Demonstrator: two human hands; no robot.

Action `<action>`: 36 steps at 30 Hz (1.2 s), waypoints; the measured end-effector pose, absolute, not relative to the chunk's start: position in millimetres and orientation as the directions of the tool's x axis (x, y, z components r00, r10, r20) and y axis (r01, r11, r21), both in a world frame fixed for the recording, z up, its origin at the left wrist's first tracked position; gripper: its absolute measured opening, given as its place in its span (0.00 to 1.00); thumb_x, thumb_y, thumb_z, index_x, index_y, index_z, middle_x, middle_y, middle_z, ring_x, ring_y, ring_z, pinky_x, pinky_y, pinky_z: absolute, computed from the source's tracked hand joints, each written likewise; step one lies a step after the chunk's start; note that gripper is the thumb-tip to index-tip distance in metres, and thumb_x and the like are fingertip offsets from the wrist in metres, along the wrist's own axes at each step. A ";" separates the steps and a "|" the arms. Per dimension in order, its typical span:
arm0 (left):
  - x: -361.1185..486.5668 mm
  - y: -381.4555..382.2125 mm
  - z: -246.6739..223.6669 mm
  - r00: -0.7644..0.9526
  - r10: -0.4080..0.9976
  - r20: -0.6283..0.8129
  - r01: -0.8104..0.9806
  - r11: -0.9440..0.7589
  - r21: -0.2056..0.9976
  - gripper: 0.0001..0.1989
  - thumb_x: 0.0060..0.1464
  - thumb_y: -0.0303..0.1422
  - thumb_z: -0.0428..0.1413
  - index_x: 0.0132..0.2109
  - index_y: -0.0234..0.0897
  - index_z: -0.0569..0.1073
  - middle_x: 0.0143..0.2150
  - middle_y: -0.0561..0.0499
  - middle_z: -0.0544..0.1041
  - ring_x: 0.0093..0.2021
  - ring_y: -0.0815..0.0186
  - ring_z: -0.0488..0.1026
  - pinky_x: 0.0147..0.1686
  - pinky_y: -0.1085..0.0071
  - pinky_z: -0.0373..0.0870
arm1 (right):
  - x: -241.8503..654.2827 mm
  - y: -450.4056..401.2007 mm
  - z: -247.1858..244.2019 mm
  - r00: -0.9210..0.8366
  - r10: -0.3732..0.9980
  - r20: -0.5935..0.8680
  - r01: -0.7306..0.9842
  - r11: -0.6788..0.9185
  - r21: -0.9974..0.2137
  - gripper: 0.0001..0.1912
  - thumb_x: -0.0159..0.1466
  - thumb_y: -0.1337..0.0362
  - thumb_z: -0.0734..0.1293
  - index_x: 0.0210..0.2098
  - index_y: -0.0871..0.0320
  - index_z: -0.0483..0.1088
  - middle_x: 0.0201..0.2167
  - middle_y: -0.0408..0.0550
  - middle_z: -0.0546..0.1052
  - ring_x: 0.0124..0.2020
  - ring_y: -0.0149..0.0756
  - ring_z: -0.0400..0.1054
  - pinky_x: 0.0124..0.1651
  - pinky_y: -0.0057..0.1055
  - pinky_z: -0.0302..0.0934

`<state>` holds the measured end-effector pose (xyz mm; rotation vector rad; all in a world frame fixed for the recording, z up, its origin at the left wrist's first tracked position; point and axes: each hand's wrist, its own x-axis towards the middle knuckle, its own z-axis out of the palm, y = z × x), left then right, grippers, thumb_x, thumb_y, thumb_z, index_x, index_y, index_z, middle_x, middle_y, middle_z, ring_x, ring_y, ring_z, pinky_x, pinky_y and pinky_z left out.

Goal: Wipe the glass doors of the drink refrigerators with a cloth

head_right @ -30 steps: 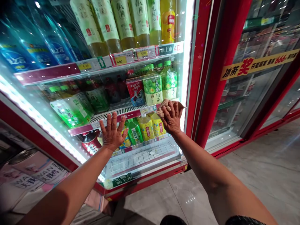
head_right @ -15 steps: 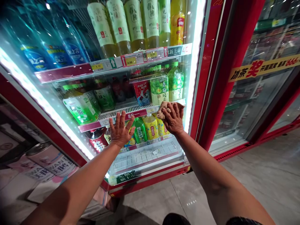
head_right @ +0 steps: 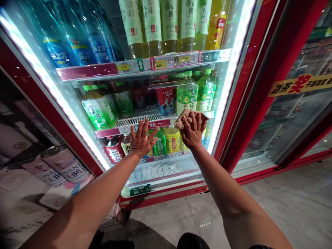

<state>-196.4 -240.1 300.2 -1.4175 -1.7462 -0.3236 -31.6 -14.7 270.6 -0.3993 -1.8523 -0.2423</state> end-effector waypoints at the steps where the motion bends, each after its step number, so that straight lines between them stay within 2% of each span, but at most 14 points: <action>1: -196.1 -240.4 300.6 -0.021 0.694 0.719 0.901 0.325 -0.287 0.41 0.65 0.41 0.55 0.76 0.56 0.40 0.78 0.48 0.35 0.77 0.50 0.30 0.71 0.35 0.21 | -36.8 -20.1 273.6 -0.247 0.168 0.954 0.397 0.916 -0.058 0.35 0.68 0.55 0.61 0.73 0.49 0.54 0.78 0.50 0.45 0.78 0.57 0.29 0.73 0.67 0.27; 4: -195.1 -241.0 301.8 -0.043 0.710 0.703 0.906 0.324 -0.273 0.41 0.65 0.41 0.54 0.76 0.55 0.39 0.78 0.47 0.36 0.78 0.49 0.30 0.71 0.35 0.21 | -50.9 -40.7 275.1 -0.280 0.159 0.947 0.387 0.921 -0.040 0.33 0.69 0.55 0.60 0.73 0.47 0.55 0.78 0.48 0.47 0.78 0.56 0.28 0.73 0.66 0.27; 9: -194.0 -240.3 302.0 -0.036 0.712 0.701 0.899 0.330 -0.289 0.40 0.67 0.42 0.51 0.77 0.50 0.38 0.78 0.47 0.38 0.78 0.52 0.29 0.72 0.38 0.21 | -44.3 -41.0 266.7 -0.443 0.080 0.893 0.324 0.943 0.077 0.30 0.69 0.55 0.61 0.69 0.44 0.61 0.76 0.47 0.54 0.78 0.53 0.34 0.74 0.64 0.27; 15: -191.8 -240.0 302.9 -0.045 0.710 0.703 0.892 0.346 -0.292 0.40 0.68 0.44 0.48 0.77 0.39 0.38 0.78 0.44 0.39 0.78 0.56 0.25 0.73 0.42 0.19 | -55.6 -50.0 275.6 -0.302 0.113 0.947 0.356 0.934 0.002 0.32 0.70 0.56 0.61 0.72 0.48 0.56 0.78 0.50 0.46 0.78 0.57 0.27 0.72 0.69 0.27; 17: -190.3 -241.1 304.8 -0.066 0.726 0.684 0.895 0.346 -0.282 0.43 0.66 0.45 0.50 0.77 0.36 0.39 0.78 0.43 0.39 0.78 0.55 0.24 0.73 0.42 0.20 | -59.8 -59.8 271.3 -0.351 0.051 0.935 0.315 0.947 0.066 0.30 0.70 0.57 0.62 0.71 0.45 0.59 0.77 0.48 0.49 0.78 0.55 0.29 0.73 0.67 0.27; 21: -185.4 -245.9 311.4 -0.088 0.769 0.634 0.905 0.327 -0.271 0.50 0.61 0.48 0.56 0.77 0.33 0.38 0.78 0.42 0.37 0.77 0.53 0.23 0.74 0.45 0.23 | -53.8 -59.4 264.2 -0.519 -0.068 0.852 0.238 0.946 0.220 0.26 0.69 0.58 0.64 0.66 0.40 0.65 0.74 0.45 0.60 0.78 0.51 0.38 0.74 0.64 0.27; 23: -182.3 -249.5 315.4 -0.089 0.779 0.621 0.913 0.313 -0.262 0.51 0.60 0.48 0.56 0.77 0.32 0.37 0.78 0.42 0.36 0.77 0.54 0.23 0.74 0.46 0.23 | -54.2 -57.0 269.3 -0.499 -0.039 0.866 0.258 0.947 0.192 0.27 0.70 0.57 0.64 0.68 0.41 0.63 0.74 0.47 0.58 0.78 0.52 0.39 0.74 0.65 0.28; 27: -179.6 -260.6 321.0 -0.082 0.803 0.590 0.919 0.290 -0.266 0.51 0.60 0.44 0.57 0.77 0.28 0.36 0.78 0.41 0.33 0.77 0.55 0.23 0.74 0.47 0.23 | -71.8 -74.6 282.0 -0.353 0.084 0.932 0.312 0.949 0.033 0.31 0.71 0.57 0.61 0.73 0.47 0.55 0.77 0.52 0.47 0.78 0.55 0.29 0.72 0.71 0.29; 29: -182.5 -269.4 320.8 -0.068 0.828 0.556 0.919 0.268 -0.288 0.50 0.60 0.41 0.58 0.77 0.28 0.37 0.78 0.42 0.35 0.77 0.56 0.24 0.75 0.50 0.25 | -76.9 -87.3 281.7 -0.403 0.090 0.911 0.291 0.956 0.035 0.30 0.72 0.58 0.60 0.72 0.46 0.56 0.77 0.52 0.48 0.78 0.54 0.27 0.72 0.71 0.29; 33: -195.8 -294.5 313.6 -0.077 0.870 0.487 0.922 0.248 -0.298 0.50 0.60 0.40 0.60 0.77 0.32 0.38 0.78 0.45 0.40 0.78 0.61 0.28 0.76 0.55 0.30 | -65.1 -90.8 278.8 -0.634 -0.065 0.771 0.178 0.957 0.228 0.26 0.71 0.62 0.62 0.68 0.44 0.64 0.74 0.50 0.59 0.78 0.50 0.35 0.74 0.66 0.30; 36: -207.2 -317.2 306.2 -0.127 0.862 0.491 0.920 0.287 -0.266 0.51 0.58 0.41 0.62 0.77 0.42 0.40 0.78 0.49 0.43 0.78 0.60 0.29 0.74 0.46 0.26 | -62.4 -89.0 288.2 -0.629 -0.087 0.772 0.195 0.944 0.265 0.25 0.71 0.62 0.61 0.67 0.46 0.65 0.72 0.52 0.62 0.78 0.50 0.38 0.74 0.66 0.32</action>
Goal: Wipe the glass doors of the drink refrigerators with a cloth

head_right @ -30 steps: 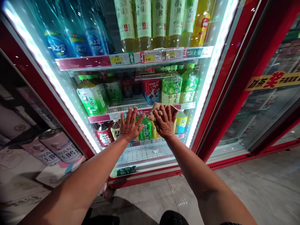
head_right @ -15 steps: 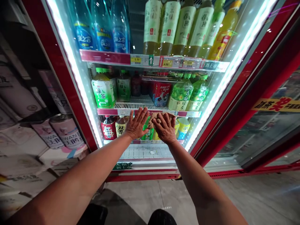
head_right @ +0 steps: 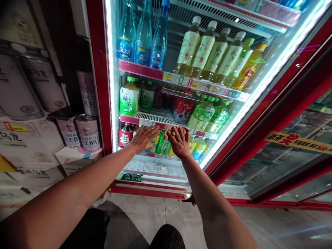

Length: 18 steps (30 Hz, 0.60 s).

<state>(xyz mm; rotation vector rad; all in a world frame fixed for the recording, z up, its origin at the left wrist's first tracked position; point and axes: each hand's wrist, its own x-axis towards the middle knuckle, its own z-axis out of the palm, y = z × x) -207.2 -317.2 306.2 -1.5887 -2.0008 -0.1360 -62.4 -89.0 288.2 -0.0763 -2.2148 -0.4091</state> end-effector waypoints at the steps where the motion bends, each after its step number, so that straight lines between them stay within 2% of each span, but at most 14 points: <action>1: -210.7 -325.3 304.3 -0.151 0.848 0.507 0.917 0.312 -0.249 0.52 0.57 0.41 0.63 0.77 0.46 0.40 0.78 0.49 0.43 0.78 0.58 0.28 0.73 0.41 0.24 | -66.6 -92.8 292.5 -0.591 -0.061 0.804 0.229 0.944 0.239 0.25 0.72 0.61 0.61 0.68 0.48 0.65 0.73 0.53 0.61 0.78 0.51 0.36 0.73 0.67 0.32; 3: -217.1 -341.9 302.0 -0.205 0.814 0.544 0.906 0.368 -0.209 0.53 0.55 0.40 0.66 0.76 0.51 0.40 0.78 0.50 0.43 0.78 0.55 0.27 0.69 0.34 0.20 | -80.5 -107.7 299.4 -0.523 -0.005 0.852 0.284 0.942 0.180 0.25 0.73 0.59 0.60 0.68 0.50 0.64 0.73 0.56 0.59 0.78 0.53 0.33 0.72 0.70 0.32; 5: -223.0 -358.3 302.0 -0.265 0.775 0.574 0.889 0.427 -0.166 0.56 0.52 0.41 0.68 0.76 0.53 0.40 0.79 0.49 0.42 0.78 0.51 0.25 0.66 0.29 0.19 | -94.4 -126.8 302.0 -0.533 0.004 0.846 0.281 0.944 0.172 0.26 0.73 0.58 0.59 0.69 0.50 0.63 0.74 0.56 0.58 0.78 0.55 0.31 0.71 0.71 0.31; 11: -239.1 -389.0 304.9 -0.380 0.717 0.585 0.838 0.535 -0.112 0.60 0.45 0.40 0.73 0.75 0.59 0.43 0.79 0.48 0.37 0.76 0.43 0.22 0.63 0.22 0.21 | -96.9 -144.4 305.8 -0.733 -0.160 0.661 0.084 0.943 0.321 0.26 0.72 0.61 0.61 0.68 0.44 0.64 0.73 0.51 0.61 0.77 0.53 0.41 0.73 0.66 0.29; 13: -243.1 -389.6 303.4 -0.381 0.720 0.579 0.840 0.532 -0.108 0.61 0.44 0.39 0.73 0.75 0.59 0.42 0.79 0.48 0.36 0.76 0.43 0.21 0.61 0.21 0.21 | -99.4 -146.0 311.9 -0.721 -0.133 0.680 0.109 0.947 0.301 0.26 0.72 0.60 0.60 0.69 0.46 0.63 0.73 0.52 0.61 0.77 0.53 0.41 0.73 0.67 0.30; 16: -246.4 -386.6 299.8 -0.372 0.722 0.583 0.849 0.518 -0.100 0.61 0.45 0.37 0.73 0.75 0.59 0.42 0.79 0.48 0.37 0.76 0.44 0.20 0.61 0.21 0.21 | -115.2 -162.9 316.8 -0.636 -0.022 0.772 0.220 0.953 0.208 0.26 0.73 0.58 0.58 0.70 0.49 0.63 0.74 0.55 0.58 0.78 0.56 0.36 0.72 0.71 0.28; 18: -246.7 -385.3 298.1 -0.367 0.717 0.593 0.852 0.514 -0.094 0.60 0.47 0.37 0.72 0.75 0.57 0.42 0.79 0.48 0.37 0.76 0.46 0.20 0.63 0.22 0.22 | -125.3 -177.9 313.8 -0.638 -0.021 0.770 0.221 0.952 0.209 0.26 0.73 0.57 0.58 0.70 0.49 0.62 0.74 0.55 0.57 0.78 0.58 0.35 0.71 0.72 0.27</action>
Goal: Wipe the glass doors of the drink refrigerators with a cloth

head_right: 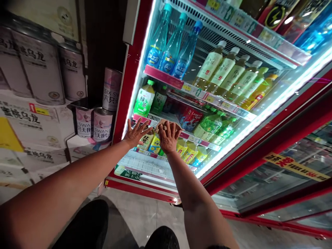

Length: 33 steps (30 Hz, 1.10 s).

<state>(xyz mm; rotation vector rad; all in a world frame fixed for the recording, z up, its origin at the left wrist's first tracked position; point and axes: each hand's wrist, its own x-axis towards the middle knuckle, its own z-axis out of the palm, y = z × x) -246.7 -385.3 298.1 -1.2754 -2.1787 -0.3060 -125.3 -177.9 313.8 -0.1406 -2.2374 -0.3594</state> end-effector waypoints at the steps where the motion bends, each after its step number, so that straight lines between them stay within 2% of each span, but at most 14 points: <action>1: -246.4 -385.1 297.6 -0.371 0.713 0.595 0.851 0.517 -0.090 0.60 0.47 0.36 0.71 0.75 0.55 0.41 0.79 0.48 0.37 0.76 0.47 0.21 0.63 0.22 0.23 | -127.7 -183.7 311.0 -0.673 -0.058 0.738 0.186 0.952 0.244 0.26 0.73 0.58 0.58 0.70 0.47 0.62 0.74 0.54 0.58 0.78 0.58 0.36 0.71 0.72 0.27; 4: -244.5 -385.3 297.2 -0.400 0.710 0.579 0.841 0.536 -0.077 0.59 0.50 0.35 0.70 0.76 0.50 0.39 0.79 0.48 0.37 0.77 0.49 0.23 0.65 0.24 0.23 | -124.7 -188.7 304.0 -0.793 -0.214 0.570 0.019 0.927 0.375 0.27 0.73 0.61 0.59 0.70 0.43 0.62 0.73 0.50 0.61 0.76 0.53 0.44 0.74 0.66 0.28; 6: -243.5 -385.6 296.8 -0.413 0.712 0.567 0.837 0.542 -0.071 0.58 0.51 0.33 0.69 0.76 0.50 0.39 0.79 0.49 0.37 0.77 0.50 0.24 0.65 0.25 0.24 | -121.2 -185.8 305.1 -0.815 -0.255 0.520 -0.026 0.913 0.406 0.27 0.72 0.62 0.60 0.70 0.42 0.62 0.72 0.48 0.63 0.75 0.50 0.48 0.75 0.62 0.30; 8: -243.5 -385.8 295.6 -0.410 0.713 0.569 0.841 0.537 -0.068 0.57 0.52 0.32 0.68 0.76 0.50 0.39 0.79 0.50 0.37 0.77 0.50 0.25 0.66 0.26 0.25 | -123.5 -185.6 310.6 -0.777 -0.210 0.593 0.037 0.926 0.376 0.26 0.73 0.61 0.59 0.70 0.45 0.62 0.72 0.50 0.62 0.76 0.51 0.47 0.75 0.62 0.31; 10: -244.3 -386.0 293.5 -0.401 0.705 0.584 0.845 0.532 -0.062 0.55 0.53 0.31 0.66 0.76 0.49 0.40 0.79 0.49 0.38 0.77 0.51 0.26 0.68 0.28 0.26 | -132.3 -191.3 316.8 -0.704 -0.138 0.697 0.125 0.942 0.313 0.26 0.73 0.60 0.58 0.70 0.48 0.63 0.73 0.53 0.60 0.77 0.53 0.43 0.74 0.65 0.31; 12: -245.2 -386.4 290.4 -0.397 0.697 0.597 0.851 0.524 -0.045 0.52 0.54 0.30 0.65 0.76 0.46 0.42 0.78 0.47 0.40 0.77 0.52 0.27 0.69 0.29 0.28 | -143.2 -200.5 319.9 -0.665 -0.117 0.737 0.151 0.946 0.287 0.26 0.74 0.59 0.57 0.70 0.50 0.62 0.74 0.55 0.58 0.77 0.54 0.39 0.73 0.68 0.30; 14: -245.7 -387.1 286.1 -0.394 0.693 0.604 0.860 0.509 -0.023 0.50 0.55 0.31 0.64 0.76 0.44 0.45 0.78 0.46 0.42 0.77 0.53 0.29 0.70 0.31 0.30 | -150.5 -207.4 319.2 -0.688 -0.171 0.706 0.107 0.937 0.332 0.27 0.73 0.60 0.58 0.70 0.50 0.61 0.74 0.54 0.58 0.78 0.54 0.37 0.74 0.67 0.29; 16: -245.5 -388.5 280.6 -0.401 0.686 0.607 0.863 0.505 0.000 0.49 0.56 0.30 0.63 0.76 0.40 0.45 0.78 0.45 0.43 0.77 0.54 0.30 0.71 0.34 0.30 | -152.1 -208.3 317.2 -0.705 -0.262 0.660 0.043 0.912 0.408 0.26 0.73 0.61 0.59 0.70 0.50 0.62 0.73 0.53 0.60 0.77 0.52 0.40 0.75 0.64 0.29; 20: -247.1 -397.7 267.8 -0.411 0.664 0.625 0.856 0.516 0.015 0.50 0.55 0.26 0.61 0.77 0.35 0.42 0.78 0.44 0.38 0.77 0.55 0.26 0.73 0.40 0.29 | -150.9 -204.4 321.6 -0.669 -0.396 0.629 -0.014 0.852 0.523 0.26 0.73 0.60 0.61 0.69 0.47 0.63 0.72 0.50 0.63 0.76 0.47 0.46 0.76 0.58 0.29; 22: -251.2 -407.4 263.3 -0.407 0.616 0.675 0.844 0.536 0.020 0.49 0.55 0.23 0.60 0.77 0.36 0.43 0.78 0.43 0.35 0.76 0.53 0.24 0.74 0.40 0.31 | -156.3 -210.3 326.1 -0.634 -0.382 0.673 0.022 0.860 0.510 0.26 0.73 0.59 0.60 0.70 0.48 0.61 0.72 0.50 0.63 0.77 0.47 0.44 0.76 0.58 0.29; 26: -266.7 -430.9 260.6 -0.387 0.465 0.797 0.814 0.578 0.058 0.46 0.57 0.22 0.57 0.77 0.34 0.44 0.78 0.37 0.33 0.75 0.48 0.22 0.74 0.38 0.39 | -175.0 -236.1 323.4 -0.579 -0.271 0.769 0.099 0.913 0.397 0.28 0.73 0.58 0.59 0.71 0.48 0.59 0.74 0.52 0.58 0.78 0.53 0.37 0.74 0.66 0.25; 28: -275.2 -440.4 259.6 -0.375 0.427 0.823 0.814 0.576 0.072 0.47 0.56 0.22 0.58 0.76 0.29 0.43 0.77 0.32 0.35 0.75 0.47 0.24 0.74 0.41 0.44 | -179.7 -244.7 317.2 -0.620 -0.305 0.723 0.044 0.906 0.421 0.28 0.73 0.58 0.60 0.72 0.45 0.58 0.74 0.50 0.58 0.78 0.53 0.38 0.73 0.67 0.24; 30: -281.7 -447.3 257.2 -0.366 0.422 0.829 0.824 0.562 0.078 0.48 0.55 0.22 0.58 0.75 0.24 0.42 0.77 0.28 0.38 0.76 0.47 0.26 0.74 0.44 0.47 | -179.8 -246.6 313.7 -0.679 -0.400 0.616 -0.063 0.867 0.494 0.29 0.72 0.59 0.61 0.71 0.42 0.58 0.74 0.47 0.58 0.77 0.51 0.41 0.74 0.64 0.24; 33: -285.8 -454.5 253.1 -0.345 0.448 0.825 0.850 0.522 0.072 0.50 0.53 0.24 0.61 0.75 0.23 0.41 0.77 0.27 0.41 0.77 0.47 0.29 0.74 0.46 0.50 | -180.1 -246.4 321.5 -0.700 -0.475 0.534 -0.144 0.826 0.545 0.29 0.72 0.60 0.62 0.71 0.42 0.58 0.73 0.45 0.60 0.76 0.47 0.45 0.76 0.60 0.25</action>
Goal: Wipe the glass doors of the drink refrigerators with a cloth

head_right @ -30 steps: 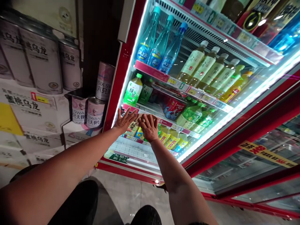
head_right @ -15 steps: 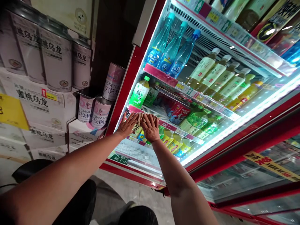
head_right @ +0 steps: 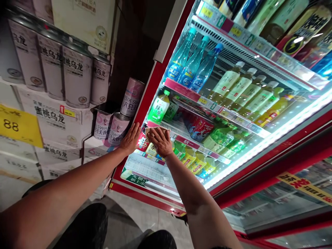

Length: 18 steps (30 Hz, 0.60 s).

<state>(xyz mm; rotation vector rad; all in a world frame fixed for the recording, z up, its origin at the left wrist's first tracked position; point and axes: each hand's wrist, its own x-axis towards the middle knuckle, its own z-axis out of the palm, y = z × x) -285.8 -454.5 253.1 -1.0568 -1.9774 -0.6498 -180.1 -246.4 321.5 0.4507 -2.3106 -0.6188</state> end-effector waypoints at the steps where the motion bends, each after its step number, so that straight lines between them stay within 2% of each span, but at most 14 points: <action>1: -285.9 -456.5 252.4 -0.338 0.454 0.824 0.858 0.508 0.072 0.51 0.52 0.25 0.61 0.75 0.23 0.41 0.77 0.28 0.41 0.77 0.47 0.29 0.73 0.46 0.51 | -182.5 -248.8 327.1 -0.690 -0.457 0.561 -0.123 0.838 0.531 0.29 0.72 0.60 0.61 0.72 0.43 0.58 0.73 0.46 0.60 0.77 0.47 0.45 0.76 0.59 0.25; 4: -285.2 -461.3 253.9 -0.330 0.455 0.827 0.877 0.472 0.090 0.47 0.54 0.25 0.58 0.75 0.25 0.44 0.78 0.30 0.42 0.78 0.48 0.32 0.74 0.47 0.52 | -197.4 -267.3 343.5 -0.638 -0.324 0.698 -0.003 0.908 0.419 0.29 0.73 0.59 0.60 0.72 0.47 0.57 0.75 0.49 0.57 0.78 0.50 0.39 0.75 0.62 0.26; 6: -285.6 -463.0 257.7 -0.347 0.424 0.837 0.873 0.471 0.124 0.42 0.57 0.23 0.53 0.75 0.27 0.46 0.77 0.32 0.47 0.78 0.52 0.39 0.73 0.51 0.54 | -209.0 -283.8 347.7 -0.626 -0.257 0.737 0.035 0.934 0.356 0.29 0.73 0.58 0.59 0.72 0.46 0.57 0.75 0.49 0.54 0.78 0.53 0.36 0.74 0.66 0.26; 9: -288.4 -463.8 265.5 -0.376 0.343 0.861 0.854 0.490 0.178 0.39 0.58 0.21 0.48 0.75 0.25 0.49 0.75 0.32 0.54 0.77 0.54 0.48 0.73 0.55 0.57 | -218.5 -299.5 342.9 -0.670 -0.309 0.675 -0.043 0.924 0.381 0.28 0.73 0.58 0.59 0.72 0.44 0.58 0.76 0.47 0.54 0.78 0.53 0.37 0.73 0.69 0.25; 13: -293.5 -465.0 276.0 -0.342 0.317 0.884 0.864 0.477 0.163 0.39 0.57 0.22 0.48 0.74 0.22 0.49 0.75 0.30 0.55 0.76 0.52 0.50 0.73 0.54 0.56 | -218.2 -299.1 338.7 -0.699 -0.475 0.535 -0.214 0.853 0.476 0.24 0.73 0.59 0.59 0.68 0.43 0.63 0.74 0.42 0.58 0.77 0.46 0.44 0.76 0.61 0.25; 16: -296.9 -466.3 284.2 -0.330 0.313 0.890 0.871 0.464 0.160 0.39 0.58 0.24 0.48 0.75 0.24 0.47 0.76 0.32 0.53 0.76 0.52 0.49 0.73 0.53 0.56 | -222.6 -303.2 346.7 -0.652 -0.420 0.631 -0.156 0.889 0.431 0.27 0.73 0.61 0.60 0.71 0.45 0.59 0.75 0.44 0.57 0.77 0.45 0.42 0.77 0.58 0.24; 18: -298.2 -466.9 292.3 -0.334 0.283 0.899 0.870 0.459 0.179 0.38 0.60 0.26 0.47 0.75 0.24 0.47 0.76 0.32 0.52 0.76 0.51 0.49 0.73 0.52 0.55 | -229.6 -311.9 351.8 -0.607 -0.326 0.725 -0.078 0.932 0.354 0.30 0.72 0.62 0.61 0.72 0.46 0.57 0.75 0.46 0.54 0.78 0.48 0.38 0.76 0.61 0.23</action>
